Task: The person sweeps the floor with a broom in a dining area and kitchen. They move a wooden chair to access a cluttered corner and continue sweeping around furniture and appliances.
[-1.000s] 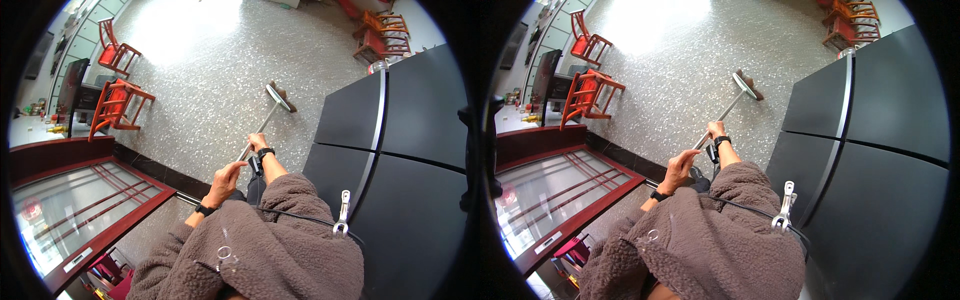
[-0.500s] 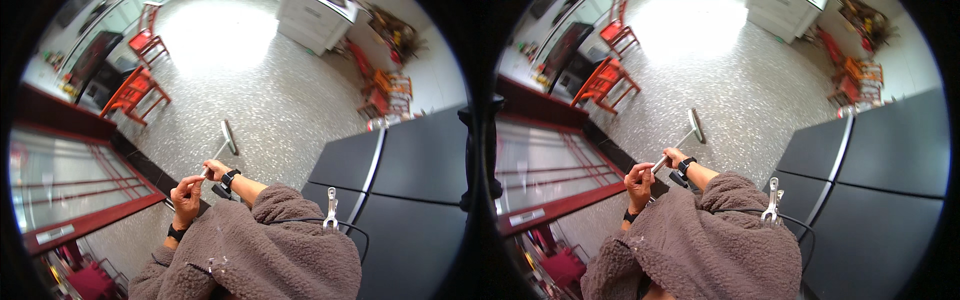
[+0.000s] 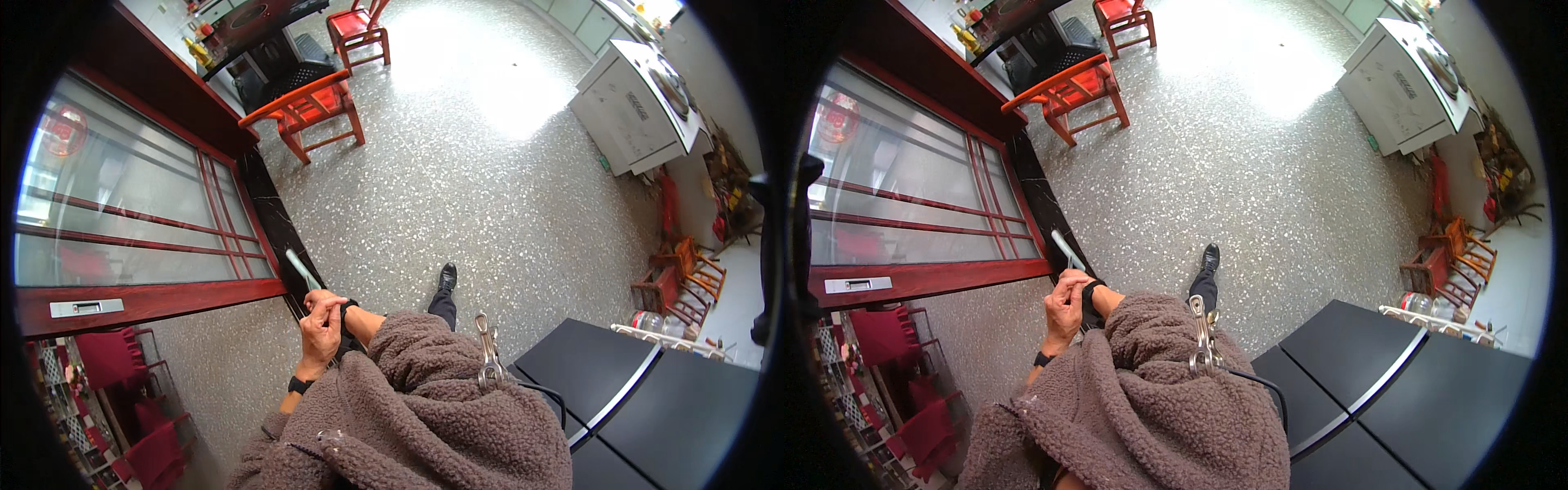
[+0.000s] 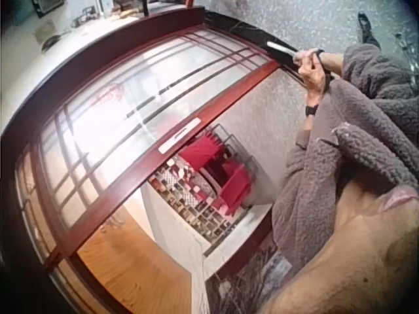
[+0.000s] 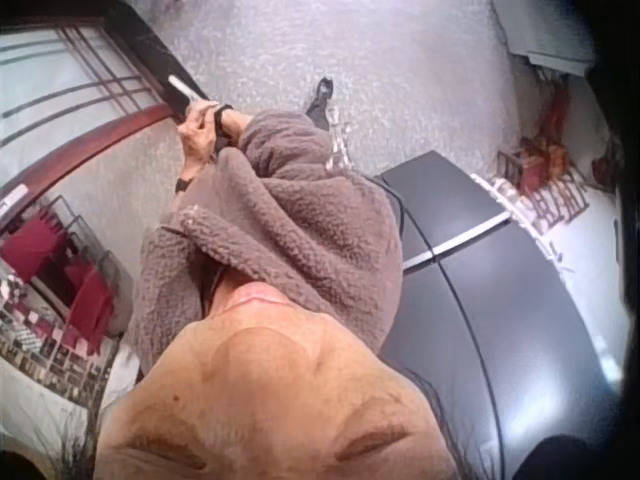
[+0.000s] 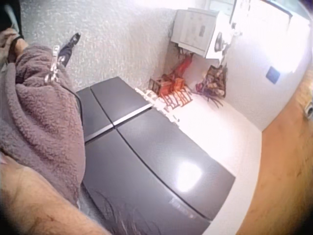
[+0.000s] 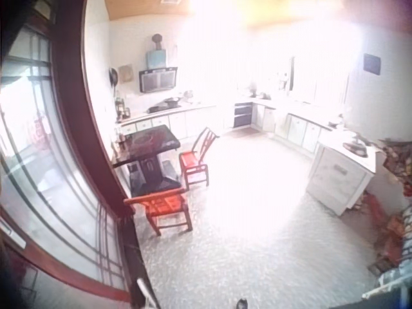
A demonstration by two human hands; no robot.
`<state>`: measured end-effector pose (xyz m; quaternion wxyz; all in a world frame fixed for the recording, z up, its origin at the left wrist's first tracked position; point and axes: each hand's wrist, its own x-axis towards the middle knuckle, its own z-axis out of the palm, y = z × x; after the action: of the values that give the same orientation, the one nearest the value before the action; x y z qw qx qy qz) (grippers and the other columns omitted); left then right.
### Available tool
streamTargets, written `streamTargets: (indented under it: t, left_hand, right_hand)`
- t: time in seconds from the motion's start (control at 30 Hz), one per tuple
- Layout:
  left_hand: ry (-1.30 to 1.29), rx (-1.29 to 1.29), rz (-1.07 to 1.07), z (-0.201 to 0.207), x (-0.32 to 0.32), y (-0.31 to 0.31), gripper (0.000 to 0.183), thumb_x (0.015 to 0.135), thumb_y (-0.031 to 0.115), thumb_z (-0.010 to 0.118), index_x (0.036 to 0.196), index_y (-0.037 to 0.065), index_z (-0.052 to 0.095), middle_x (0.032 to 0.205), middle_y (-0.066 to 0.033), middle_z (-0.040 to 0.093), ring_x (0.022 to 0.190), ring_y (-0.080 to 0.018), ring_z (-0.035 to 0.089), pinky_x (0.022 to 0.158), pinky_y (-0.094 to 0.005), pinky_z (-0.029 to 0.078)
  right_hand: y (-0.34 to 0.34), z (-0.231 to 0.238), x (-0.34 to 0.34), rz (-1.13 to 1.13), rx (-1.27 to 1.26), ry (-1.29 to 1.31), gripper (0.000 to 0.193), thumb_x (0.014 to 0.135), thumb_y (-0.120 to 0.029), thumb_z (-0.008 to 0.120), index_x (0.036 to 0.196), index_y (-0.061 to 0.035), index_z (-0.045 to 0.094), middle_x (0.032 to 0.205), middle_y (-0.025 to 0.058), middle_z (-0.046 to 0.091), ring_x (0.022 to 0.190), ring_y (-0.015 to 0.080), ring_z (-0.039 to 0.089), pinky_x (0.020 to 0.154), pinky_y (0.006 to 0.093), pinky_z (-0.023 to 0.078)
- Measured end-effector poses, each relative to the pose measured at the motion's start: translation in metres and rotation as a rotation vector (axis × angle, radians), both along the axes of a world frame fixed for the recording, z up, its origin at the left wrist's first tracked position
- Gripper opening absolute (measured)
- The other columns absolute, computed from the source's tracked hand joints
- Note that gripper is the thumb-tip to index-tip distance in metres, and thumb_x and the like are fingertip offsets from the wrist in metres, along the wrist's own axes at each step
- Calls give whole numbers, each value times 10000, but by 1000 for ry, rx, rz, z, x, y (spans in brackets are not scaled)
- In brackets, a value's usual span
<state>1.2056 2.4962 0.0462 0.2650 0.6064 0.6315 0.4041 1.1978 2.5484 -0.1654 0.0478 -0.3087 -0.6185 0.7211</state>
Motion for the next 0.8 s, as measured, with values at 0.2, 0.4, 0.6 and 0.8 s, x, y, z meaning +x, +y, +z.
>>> streamTargets:
  t: [0.2, 0.4, 0.6, 0.8]
  left_hand:
    - [-118, -110, -168, -18, 73, 87, 103, 916, 49, 565, 981, 24, 641, 819, -91, 703, 750, -133, 682, 637, -248, 514]
    - [-226, -6, -546, -25, 210, 174, 148, 863, 15, 615, 999, 56, 655, 749, -91, 671, 590, -124, 611, 526, -269, 463]
    - [-414, -122, -695, -25, 301, 203, 130, 889, 41, 600, 999, 72, 660, 646, -51, 603, 516, -80, 498, 476, -261, 395]
    - [-380, -256, -709, -35, 307, 213, 194, 881, -8, 570, 1014, 92, 670, 567, 5, 499, 507, -34, 388, 457, -224, 329]
  right_hand:
    - [104, -35, 90, -703, -951, 131, 137, 809, -159, 594, 730, -52, 558, 630, 29, 556, 538, 153, 497, 518, 301, 426]
    - [170, -31, 279, -1317, -993, 284, 101, 776, -162, 611, 776, -80, 552, 607, 20, 535, 515, 147, 481, 495, 292, 415]
    - [179, -80, 428, -1485, -980, 33, 89, 774, -120, 543, 692, -90, 528, 587, 38, 518, 509, 174, 482, 494, 322, 410]
    - [165, -116, 448, -1625, -536, 32, 145, 767, -138, 595, 657, -52, 558, 668, 11, 527, 594, 142, 482, 528, 327, 383]
